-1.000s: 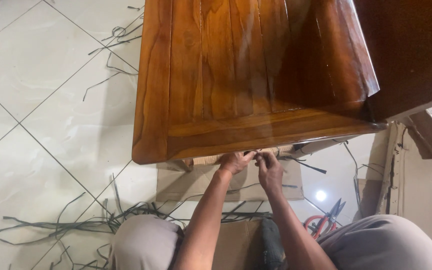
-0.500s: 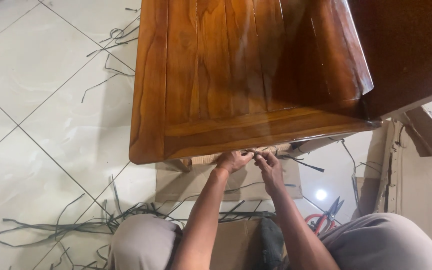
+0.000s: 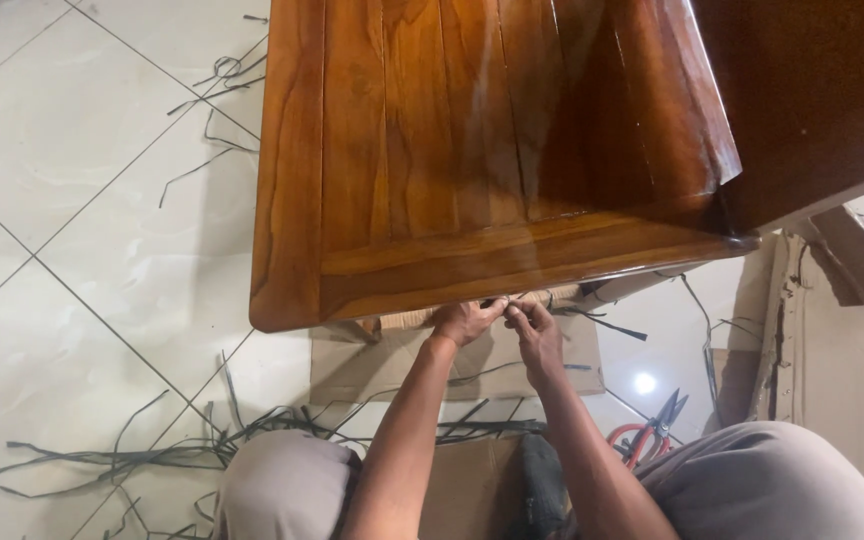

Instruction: Wrapping the legs of a wooden chair with cardboard and securing them with plastic ties

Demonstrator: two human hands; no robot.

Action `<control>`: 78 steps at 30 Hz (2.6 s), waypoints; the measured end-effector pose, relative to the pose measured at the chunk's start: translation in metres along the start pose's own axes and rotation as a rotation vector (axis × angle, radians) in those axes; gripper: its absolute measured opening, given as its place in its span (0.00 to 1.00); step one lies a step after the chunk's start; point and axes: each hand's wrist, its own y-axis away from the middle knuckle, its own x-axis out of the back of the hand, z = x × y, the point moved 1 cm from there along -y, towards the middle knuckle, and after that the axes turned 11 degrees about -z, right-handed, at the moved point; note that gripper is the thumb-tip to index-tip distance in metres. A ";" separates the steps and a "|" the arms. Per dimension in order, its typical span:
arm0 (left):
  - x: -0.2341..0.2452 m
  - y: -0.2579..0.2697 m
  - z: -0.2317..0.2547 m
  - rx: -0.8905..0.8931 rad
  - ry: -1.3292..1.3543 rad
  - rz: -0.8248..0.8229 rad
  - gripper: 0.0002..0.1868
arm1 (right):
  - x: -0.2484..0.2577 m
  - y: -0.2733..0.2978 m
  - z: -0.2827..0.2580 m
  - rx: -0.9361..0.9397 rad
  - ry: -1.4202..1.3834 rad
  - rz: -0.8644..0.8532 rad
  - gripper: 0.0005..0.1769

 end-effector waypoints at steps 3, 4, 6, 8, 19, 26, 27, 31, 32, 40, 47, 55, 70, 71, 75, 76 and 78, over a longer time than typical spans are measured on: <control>-0.026 -0.019 -0.019 -0.019 -0.027 0.017 0.43 | -0.004 0.005 0.001 0.008 -0.014 0.026 0.08; -0.036 -0.026 -0.037 -0.019 -0.028 0.017 0.43 | -0.006 0.010 -0.002 0.008 -0.015 0.026 0.08; -0.058 -0.039 -0.070 -0.340 -0.621 0.103 0.26 | -0.008 0.020 -0.007 0.021 0.025 0.077 0.08; -0.086 -0.050 -0.072 -0.323 -0.492 0.200 0.25 | -0.004 0.021 0.014 -0.006 0.072 0.089 0.08; -0.126 -0.075 -0.084 -0.228 -0.244 0.463 0.26 | -0.010 0.038 0.020 -0.033 0.229 0.155 0.09; -0.094 -0.052 -0.062 -0.231 -0.287 0.479 0.21 | -0.013 0.052 0.028 -0.022 0.193 0.199 0.09; -0.093 -0.049 -0.061 -0.240 -0.270 0.444 0.21 | -0.014 0.055 0.034 -0.011 0.158 0.206 0.09; -0.099 -0.057 -0.071 -0.274 -0.279 0.438 0.20 | -0.020 0.079 0.045 -0.062 0.143 0.206 0.12; -0.089 -0.050 -0.067 -0.273 -0.105 0.320 0.17 | -0.021 0.086 0.051 -0.088 0.184 0.175 0.12; -0.110 -0.062 -0.080 -0.363 0.206 0.186 0.12 | -0.005 0.104 0.115 -0.295 0.563 -0.041 0.13; -0.102 0.022 -0.065 -0.402 0.232 0.435 0.13 | -0.004 0.108 0.154 -0.308 0.600 -0.153 0.13; -0.159 0.088 -0.130 -0.301 0.073 0.451 0.11 | -0.037 0.131 0.141 -0.276 0.603 -0.338 0.19; -0.152 0.210 -0.208 0.401 -0.115 0.431 0.21 | -0.100 0.160 0.180 -0.363 0.843 -0.590 0.18; -0.149 0.216 -0.208 0.441 -0.074 0.349 0.24 | -0.102 0.162 0.179 -0.349 0.866 -0.600 0.17; -0.163 0.231 -0.223 0.481 0.038 0.256 0.22 | -0.111 0.160 0.198 -0.365 0.906 -0.625 0.17; -0.177 0.227 -0.239 0.489 0.044 0.260 0.22 | -0.113 0.159 0.202 -0.364 0.912 -0.635 0.17; -0.207 0.220 -0.270 0.545 -0.021 0.358 0.16 | -0.115 0.159 0.212 -0.364 0.879 -0.642 0.17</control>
